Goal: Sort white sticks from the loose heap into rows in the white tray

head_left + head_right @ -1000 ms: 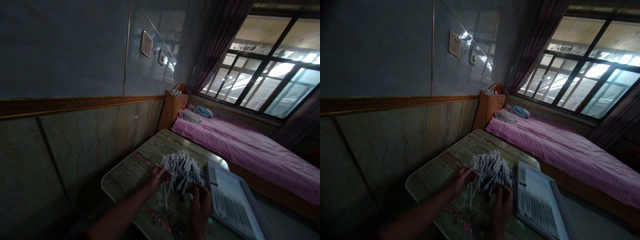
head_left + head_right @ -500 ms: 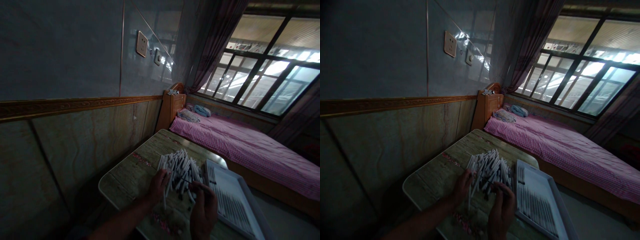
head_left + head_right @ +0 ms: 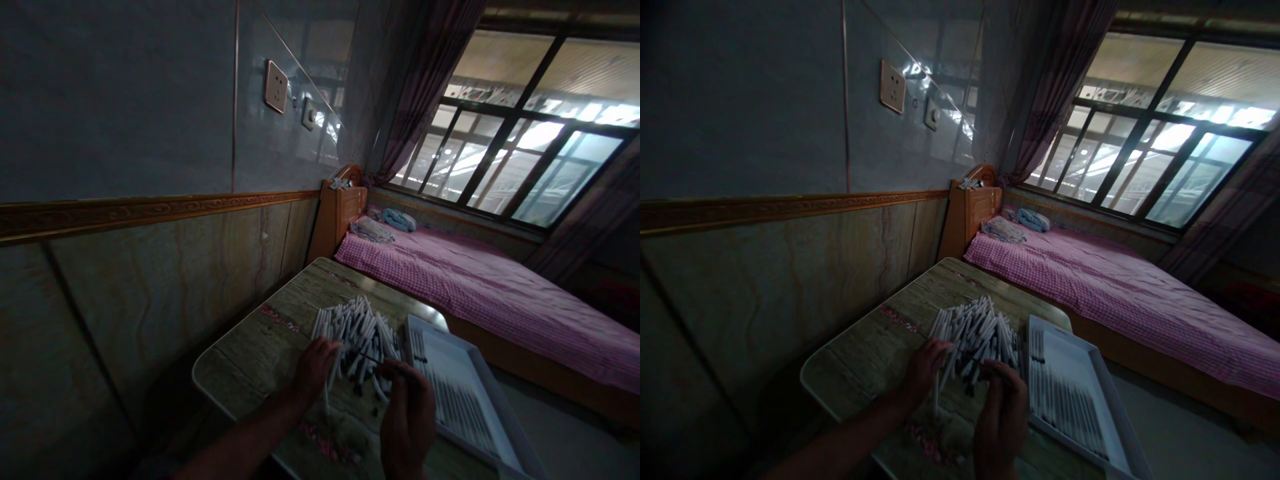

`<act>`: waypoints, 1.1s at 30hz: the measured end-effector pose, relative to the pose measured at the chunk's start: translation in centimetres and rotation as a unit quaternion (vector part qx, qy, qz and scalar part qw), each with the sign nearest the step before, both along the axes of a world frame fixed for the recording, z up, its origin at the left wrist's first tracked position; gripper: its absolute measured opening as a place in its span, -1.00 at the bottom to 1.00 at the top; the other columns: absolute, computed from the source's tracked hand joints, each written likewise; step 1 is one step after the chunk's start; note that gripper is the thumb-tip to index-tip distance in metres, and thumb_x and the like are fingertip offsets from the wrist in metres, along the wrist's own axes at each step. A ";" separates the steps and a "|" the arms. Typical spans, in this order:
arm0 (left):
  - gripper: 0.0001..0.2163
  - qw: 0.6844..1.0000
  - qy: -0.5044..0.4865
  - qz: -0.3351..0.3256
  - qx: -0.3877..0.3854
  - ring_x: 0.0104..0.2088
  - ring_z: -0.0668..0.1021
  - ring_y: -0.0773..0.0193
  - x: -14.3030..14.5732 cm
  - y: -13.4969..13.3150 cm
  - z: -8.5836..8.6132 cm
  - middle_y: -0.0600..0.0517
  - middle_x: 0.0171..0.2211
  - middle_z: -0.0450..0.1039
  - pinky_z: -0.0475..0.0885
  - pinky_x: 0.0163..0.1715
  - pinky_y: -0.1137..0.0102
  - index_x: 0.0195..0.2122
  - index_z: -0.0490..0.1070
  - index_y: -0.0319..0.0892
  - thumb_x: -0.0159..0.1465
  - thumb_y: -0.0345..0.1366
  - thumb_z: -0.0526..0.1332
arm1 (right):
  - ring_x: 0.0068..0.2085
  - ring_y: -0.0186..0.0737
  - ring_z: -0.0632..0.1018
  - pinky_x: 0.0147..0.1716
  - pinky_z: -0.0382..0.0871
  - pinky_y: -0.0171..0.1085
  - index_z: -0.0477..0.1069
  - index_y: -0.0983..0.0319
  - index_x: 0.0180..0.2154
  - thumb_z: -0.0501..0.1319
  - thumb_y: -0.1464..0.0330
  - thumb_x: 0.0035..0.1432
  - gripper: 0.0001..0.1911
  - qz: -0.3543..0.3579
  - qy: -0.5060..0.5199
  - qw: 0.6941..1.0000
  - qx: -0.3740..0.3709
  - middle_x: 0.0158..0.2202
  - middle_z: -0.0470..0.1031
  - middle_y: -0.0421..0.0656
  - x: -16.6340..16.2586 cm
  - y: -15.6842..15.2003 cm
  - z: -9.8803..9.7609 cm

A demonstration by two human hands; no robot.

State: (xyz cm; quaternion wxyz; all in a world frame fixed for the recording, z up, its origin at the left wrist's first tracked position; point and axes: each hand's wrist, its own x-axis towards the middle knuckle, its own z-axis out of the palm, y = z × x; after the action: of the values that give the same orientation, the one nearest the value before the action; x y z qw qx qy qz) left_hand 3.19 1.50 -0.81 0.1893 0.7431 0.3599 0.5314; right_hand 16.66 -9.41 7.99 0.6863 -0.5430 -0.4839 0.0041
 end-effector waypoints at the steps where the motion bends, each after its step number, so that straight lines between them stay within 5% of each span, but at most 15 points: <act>1: -0.75 1.000 0.011 0.003 0.016 -0.22 0.56 0.19 0.0 0.0 0.0 -0.01 -0.27 0.54 0.48 -0.16 0.30 -0.15 0.51 -0.07 0.39 -0.23 0.03 | -0.29 -0.23 0.59 -0.27 0.44 -0.24 0.42 0.20 -0.18 0.13 0.19 0.29 -0.77 -0.001 -0.005 1.000 -0.007 -0.27 0.55 -0.14 0.2 0.0 -0.1; 8: -0.77 0.991 0.083 0.003 0.102 -0.22 0.54 0.25 -0.1 -0.4 0.1 0.02 -0.28 0.51 0.49 -0.18 0.34 -0.10 0.48 -0.09 0.41 -0.27 0.03 | -0.27 -0.21 0.58 -0.26 0.44 -0.25 0.43 0.19 -0.17 0.10 0.20 0.31 -0.76 0.014 -0.058 0.997 -0.057 -0.27 0.55 -0.12 1.3 -0.1 -0.7; 13: -0.79 0.988 0.092 -0.026 0.120 -0.22 0.54 0.25 0.0 -0.7 0.0 0.01 -0.27 0.51 0.48 -0.19 0.34 -0.11 0.47 -0.10 0.40 -0.29 0.04 | -0.22 -0.19 0.57 -0.25 0.44 -0.27 0.46 0.17 -0.15 0.12 0.23 0.27 -0.78 0.107 -0.129 0.978 -0.128 -0.20 0.55 -0.11 2.1 0.6 -1.3; 22: -0.83 0.999 0.032 -0.040 0.011 -0.23 0.57 0.22 0.1 -0.4 -0.3 -0.01 -0.28 0.50 0.48 -0.19 0.34 -0.16 0.40 -0.13 0.38 -0.33 0.02 | -0.34 -0.19 0.55 -0.38 0.36 -0.30 0.51 0.15 -0.24 0.08 0.28 0.16 -0.75 0.009 -0.186 0.940 -0.286 -0.23 0.51 -0.12 5.8 0.0 -7.3; 28: -0.79 0.990 0.108 -0.087 0.039 -0.20 0.57 0.22 0.3 -0.7 -0.4 -0.03 -0.25 0.49 0.48 -0.17 0.34 -0.09 0.39 -0.15 0.37 -0.43 0.00 | -0.27 -0.19 0.55 -0.37 0.32 -0.32 0.51 0.15 -0.15 0.09 0.35 0.11 -0.70 -0.018 -0.228 0.900 -0.370 -0.19 0.49 -0.12 5.1 -1.5 -8.0; 33: -0.76 0.982 0.147 -0.113 0.035 -0.15 0.57 0.22 0.4 -0.6 -0.3 -0.02 -0.19 0.50 0.48 -0.12 0.33 -0.03 0.36 -0.12 0.36 -0.45 0.00 | -0.31 -0.20 0.53 -0.37 0.29 -0.33 0.51 0.13 -0.36 0.07 0.31 0.17 -0.76 0.014 -0.238 0.893 -0.383 -0.29 0.50 -0.12 5.8 -1.8 -8.4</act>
State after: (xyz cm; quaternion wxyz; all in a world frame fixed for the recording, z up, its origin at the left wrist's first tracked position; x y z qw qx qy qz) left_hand 3.58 0.87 -1.15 0.1670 0.8549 0.2791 0.4042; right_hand 22.42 -11.24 -0.46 0.2895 -0.7415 -0.6012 0.0700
